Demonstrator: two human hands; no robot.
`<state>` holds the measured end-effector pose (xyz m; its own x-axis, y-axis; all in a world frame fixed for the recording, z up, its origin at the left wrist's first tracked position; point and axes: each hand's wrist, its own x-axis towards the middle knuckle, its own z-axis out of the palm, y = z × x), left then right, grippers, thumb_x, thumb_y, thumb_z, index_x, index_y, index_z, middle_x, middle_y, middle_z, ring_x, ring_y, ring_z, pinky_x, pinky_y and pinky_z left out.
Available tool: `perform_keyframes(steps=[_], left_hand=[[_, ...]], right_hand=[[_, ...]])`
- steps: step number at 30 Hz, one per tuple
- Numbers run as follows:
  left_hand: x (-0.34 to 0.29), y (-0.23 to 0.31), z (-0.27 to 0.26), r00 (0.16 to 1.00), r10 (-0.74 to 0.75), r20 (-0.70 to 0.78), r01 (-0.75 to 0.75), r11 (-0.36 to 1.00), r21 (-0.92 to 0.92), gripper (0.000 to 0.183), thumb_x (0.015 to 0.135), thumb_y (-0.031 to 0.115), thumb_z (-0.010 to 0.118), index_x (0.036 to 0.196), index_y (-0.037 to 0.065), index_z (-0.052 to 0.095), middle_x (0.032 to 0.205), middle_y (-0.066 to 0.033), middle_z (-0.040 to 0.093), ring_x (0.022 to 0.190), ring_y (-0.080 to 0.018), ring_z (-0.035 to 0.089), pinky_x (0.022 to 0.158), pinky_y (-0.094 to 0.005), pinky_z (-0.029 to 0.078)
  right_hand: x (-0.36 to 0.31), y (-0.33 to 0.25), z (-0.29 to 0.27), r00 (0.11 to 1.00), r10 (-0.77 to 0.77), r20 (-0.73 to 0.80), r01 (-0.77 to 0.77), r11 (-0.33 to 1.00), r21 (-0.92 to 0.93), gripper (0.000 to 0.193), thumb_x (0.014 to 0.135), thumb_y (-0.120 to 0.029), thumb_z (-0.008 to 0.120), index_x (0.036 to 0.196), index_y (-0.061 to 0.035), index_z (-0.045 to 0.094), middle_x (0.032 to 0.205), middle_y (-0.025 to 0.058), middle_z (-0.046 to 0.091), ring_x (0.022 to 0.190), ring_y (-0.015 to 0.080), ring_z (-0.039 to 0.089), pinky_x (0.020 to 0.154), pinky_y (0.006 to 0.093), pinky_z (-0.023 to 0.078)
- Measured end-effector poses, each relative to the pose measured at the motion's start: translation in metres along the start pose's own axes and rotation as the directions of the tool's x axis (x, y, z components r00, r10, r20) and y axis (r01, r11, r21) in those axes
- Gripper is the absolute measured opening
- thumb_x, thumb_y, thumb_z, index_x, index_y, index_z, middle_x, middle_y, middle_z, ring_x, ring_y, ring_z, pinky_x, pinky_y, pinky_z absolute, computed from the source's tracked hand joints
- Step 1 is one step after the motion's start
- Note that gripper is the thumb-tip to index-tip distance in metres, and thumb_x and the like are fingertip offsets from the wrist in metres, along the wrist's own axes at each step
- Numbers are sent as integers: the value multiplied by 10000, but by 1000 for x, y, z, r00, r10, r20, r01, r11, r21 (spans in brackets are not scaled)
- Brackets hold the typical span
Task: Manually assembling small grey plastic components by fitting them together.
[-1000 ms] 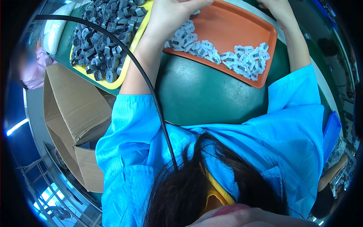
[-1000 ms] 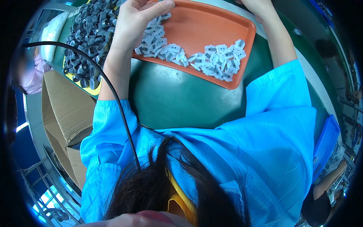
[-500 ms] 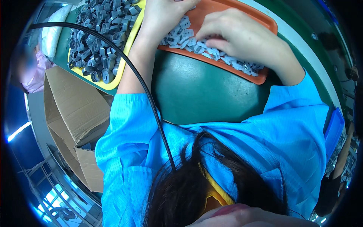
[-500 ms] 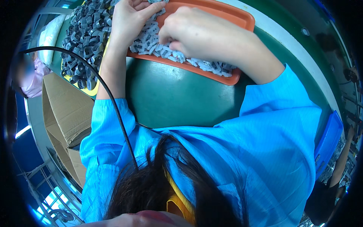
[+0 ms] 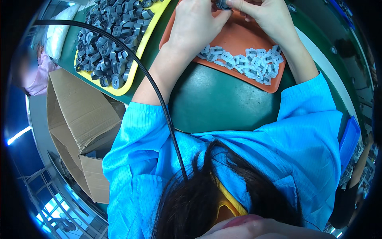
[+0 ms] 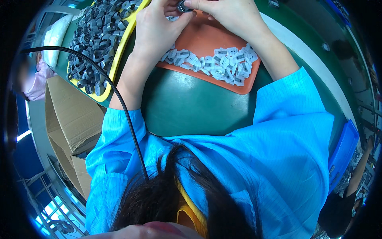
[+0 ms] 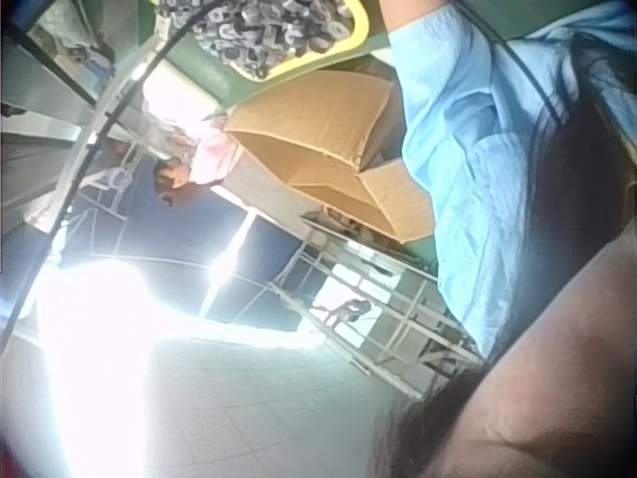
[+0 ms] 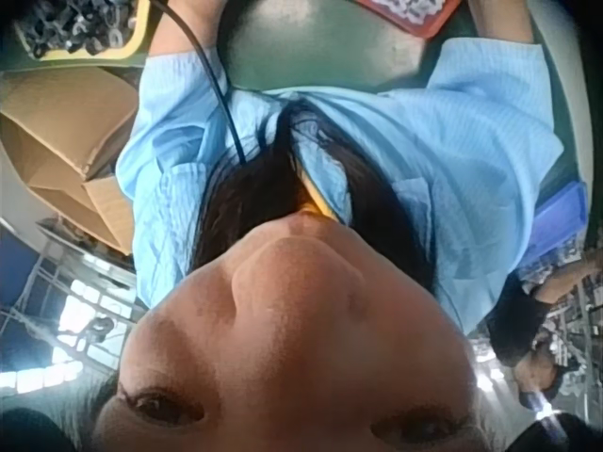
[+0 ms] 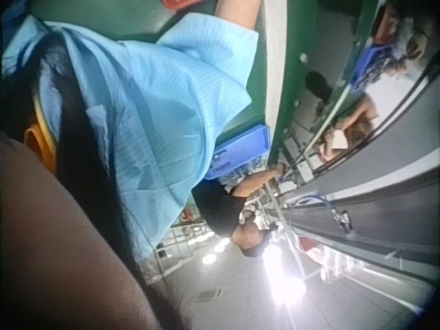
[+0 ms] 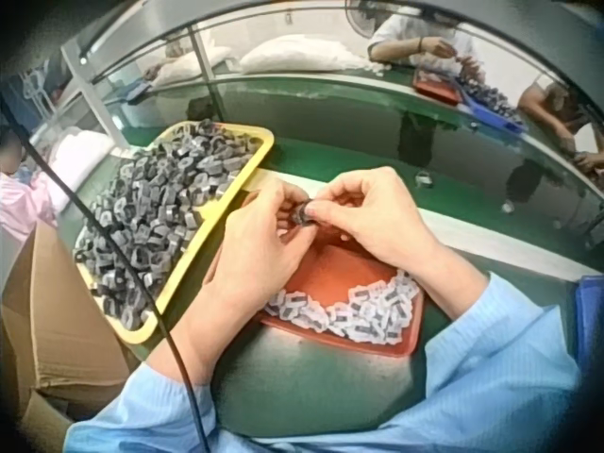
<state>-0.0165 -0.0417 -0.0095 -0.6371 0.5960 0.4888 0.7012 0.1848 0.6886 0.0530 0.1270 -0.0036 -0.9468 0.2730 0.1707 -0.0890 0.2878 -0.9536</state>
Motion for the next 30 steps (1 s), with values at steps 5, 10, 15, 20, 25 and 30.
perform_keyframes(steps=[5, 10, 15, 20, 25, 30], left_hand=[[0, -7, 5, 991, -129, -23, 122, 975, -186, 255, 869, -28, 752, 1065, -25, 589, 904, -132, 714, 829, -169, 723, 745, -286, 584], [0, -4, 10, 980, -195, -37, 171, 923, -344, 246, 879, -41, 743, 1072, -16, 592, 944, -104, 703, 854, -118, 690, 756, -253, 567], [1, -1, 4, 995, 79, -63, -80, 997, -9, 293, 808, -4, 807, 1034, 2, 621, 942, -109, 664, 878, -221, 684, 755, -317, 553], [2, 7, 3, 978, 196, -65, -191, 979, 69, 329, 749, 54, 844, 1000, 12, 636, 1042, -147, 602, 989, -320, 624, 871, -392, 512], [6, -3, -19, 952, 270, 143, -278, 960, 42, 334, 776, 121, 849, 1065, 44, 701, 1045, -125, 603, 1027, -321, 599, 903, -404, 494], [8, -11, -24, 911, 313, 270, -314, 948, -38, 353, 798, 156, 838, 1130, 90, 736, 1102, -110, 630, 1092, -313, 604, 931, -404, 495]], right_hand=[[-8, -4, 5, 955, -295, -31, 276, 922, -273, 150, 898, -113, 779, 955, 26, 774, 823, 44, 731, 721, 95, 651, 649, 277, 526], [-7, 9, 11, 971, -168, -169, 155, 984, -88, 198, 917, -89, 754, 1065, 36, 714, 914, 60, 733, 785, 119, 681, 677, 252, 529], [4, 21, -1, 962, 213, 172, -271, 825, 495, 178, 959, -78, 700, 1109, 18, 704, 985, 84, 739, 810, 119, 705, 690, 232, 565], [3, 19, -10, 952, 176, 250, -280, 831, 480, 134, 960, -79, 695, 1029, 30, 728, 902, 83, 742, 745, 124, 701, 681, 234, 563], [5, 20, -32, 898, 202, 392, -322, 907, 272, 172, 915, -98, 737, 1050, 6, 712, 903, 59, 732, 762, 109, 690, 730, 241, 561], [6, 19, -38, 844, 174, 508, -254, 963, 92, 219, 926, -154, 738, 1082, -15, 669, 910, 20, 712, 791, 48, 671, 762, 195, 554]])
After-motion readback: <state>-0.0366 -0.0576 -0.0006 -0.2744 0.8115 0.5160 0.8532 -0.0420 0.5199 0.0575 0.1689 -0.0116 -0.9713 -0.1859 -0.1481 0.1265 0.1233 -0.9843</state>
